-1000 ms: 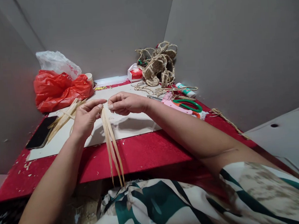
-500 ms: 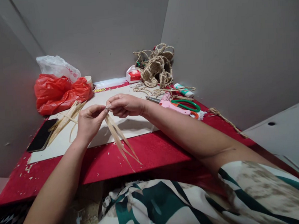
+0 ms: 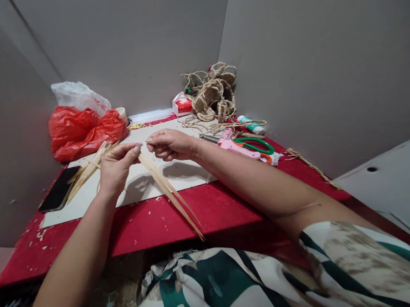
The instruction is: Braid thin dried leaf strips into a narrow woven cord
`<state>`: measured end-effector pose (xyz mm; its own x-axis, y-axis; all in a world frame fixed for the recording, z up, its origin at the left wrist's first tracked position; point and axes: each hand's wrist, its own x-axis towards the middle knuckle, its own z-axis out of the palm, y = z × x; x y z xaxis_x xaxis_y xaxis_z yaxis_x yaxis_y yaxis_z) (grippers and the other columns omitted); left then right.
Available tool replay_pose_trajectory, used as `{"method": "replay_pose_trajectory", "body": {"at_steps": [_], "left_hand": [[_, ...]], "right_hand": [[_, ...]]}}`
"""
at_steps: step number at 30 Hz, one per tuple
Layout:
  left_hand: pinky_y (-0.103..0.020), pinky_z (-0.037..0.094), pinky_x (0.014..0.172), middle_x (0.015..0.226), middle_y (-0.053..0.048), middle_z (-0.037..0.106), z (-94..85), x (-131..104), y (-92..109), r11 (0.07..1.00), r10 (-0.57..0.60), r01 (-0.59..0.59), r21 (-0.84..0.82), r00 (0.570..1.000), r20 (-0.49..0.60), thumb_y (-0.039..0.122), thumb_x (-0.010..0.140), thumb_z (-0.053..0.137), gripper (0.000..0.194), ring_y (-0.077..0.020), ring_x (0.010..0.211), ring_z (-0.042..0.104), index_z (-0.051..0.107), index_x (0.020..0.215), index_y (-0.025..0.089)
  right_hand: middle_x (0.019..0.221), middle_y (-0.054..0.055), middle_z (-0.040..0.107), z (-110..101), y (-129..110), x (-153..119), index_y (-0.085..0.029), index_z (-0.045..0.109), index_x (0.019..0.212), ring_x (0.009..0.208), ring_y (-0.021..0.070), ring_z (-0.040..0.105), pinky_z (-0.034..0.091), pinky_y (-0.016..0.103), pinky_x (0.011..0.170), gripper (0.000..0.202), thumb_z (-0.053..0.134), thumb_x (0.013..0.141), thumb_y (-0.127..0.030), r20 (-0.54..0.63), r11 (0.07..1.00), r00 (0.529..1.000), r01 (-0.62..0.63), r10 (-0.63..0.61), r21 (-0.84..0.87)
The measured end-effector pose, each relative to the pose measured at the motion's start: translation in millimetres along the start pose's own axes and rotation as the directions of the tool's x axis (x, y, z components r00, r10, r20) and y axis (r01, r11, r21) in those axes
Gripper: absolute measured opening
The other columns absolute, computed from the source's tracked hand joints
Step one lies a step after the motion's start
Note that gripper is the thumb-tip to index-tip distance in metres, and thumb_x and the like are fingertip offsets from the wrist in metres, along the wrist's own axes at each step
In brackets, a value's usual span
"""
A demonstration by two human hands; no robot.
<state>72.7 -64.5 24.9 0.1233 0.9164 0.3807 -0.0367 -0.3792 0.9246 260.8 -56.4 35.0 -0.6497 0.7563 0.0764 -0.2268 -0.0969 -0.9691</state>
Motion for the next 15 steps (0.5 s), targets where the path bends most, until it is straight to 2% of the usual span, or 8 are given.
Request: {"method": "replay_pose_trajectory", "body": {"at_steps": [6, 10, 13, 15], "left_hand": [[-0.026, 0.054, 0.060, 0.061, 0.003, 0.062, -2.5, 0.9, 3.2, 0.993, -0.048, 0.056, -0.108, 0.995, 0.082, 0.038, 0.067, 0.077, 0.022, -0.0088, 0.053, 0.057, 0.068, 0.069, 0.017], [-0.027, 0.054, 0.062, 0.063, 0.002, 0.061, -4.7, 0.6, 7.8, 0.998, -0.036, 0.045, -0.050, 0.986, 0.162, 0.037, 0.071, 0.073, 0.022, -0.0093, 0.055, 0.057, 0.064, 0.069, 0.017], [-0.024, 0.050, 0.060, 0.061, 0.002, 0.060, -7.0, 2.0, 5.4, 0.989, 0.036, -0.060, 0.138, 0.985, 0.170, 0.035, 0.075, 0.069, 0.021, -0.0097, 0.056, 0.057, 0.063, 0.068, 0.016], [-0.023, 0.046, 0.057, 0.060, 0.001, 0.059, -8.0, 2.7, 1.6, 0.952, 0.087, -0.134, 0.276, 0.980, 0.178, 0.033, 0.077, 0.066, 0.021, -0.0097, 0.056, 0.055, 0.062, 0.067, 0.016]], "right_hand": [[0.049, -0.012, 0.019, -3.5, 0.5, 1.2, -0.014, 0.051, 0.073, 0.038, 0.0032, 0.014, 0.013, 0.012, 0.033, 0.021, 0.050, 0.090, -0.025, 0.017, 0.997, 1.000, -0.010, 0.011, -0.073], [0.047, -0.012, 0.023, -6.8, -1.6, 0.7, -0.012, 0.055, 0.077, 0.038, 0.0032, 0.016, 0.014, 0.015, 0.035, 0.021, 0.052, 0.089, -0.029, 0.001, 0.975, 1.000, 0.031, -0.031, -0.222], [0.046, -0.010, 0.032, -6.0, -6.9, -1.4, -0.010, 0.061, 0.079, 0.040, 0.0043, 0.024, 0.019, 0.018, 0.038, 0.021, 0.053, 0.087, -0.027, -0.054, 0.873, 0.988, 0.101, -0.144, -0.477], [0.049, -0.007, 0.039, -3.2, -11.3, -3.2, -0.010, 0.064, 0.076, 0.045, 0.0049, 0.032, 0.024, 0.019, 0.043, 0.017, 0.057, 0.084, -0.023, -0.053, 0.724, 0.966, 0.152, -0.253, -0.673]]}}
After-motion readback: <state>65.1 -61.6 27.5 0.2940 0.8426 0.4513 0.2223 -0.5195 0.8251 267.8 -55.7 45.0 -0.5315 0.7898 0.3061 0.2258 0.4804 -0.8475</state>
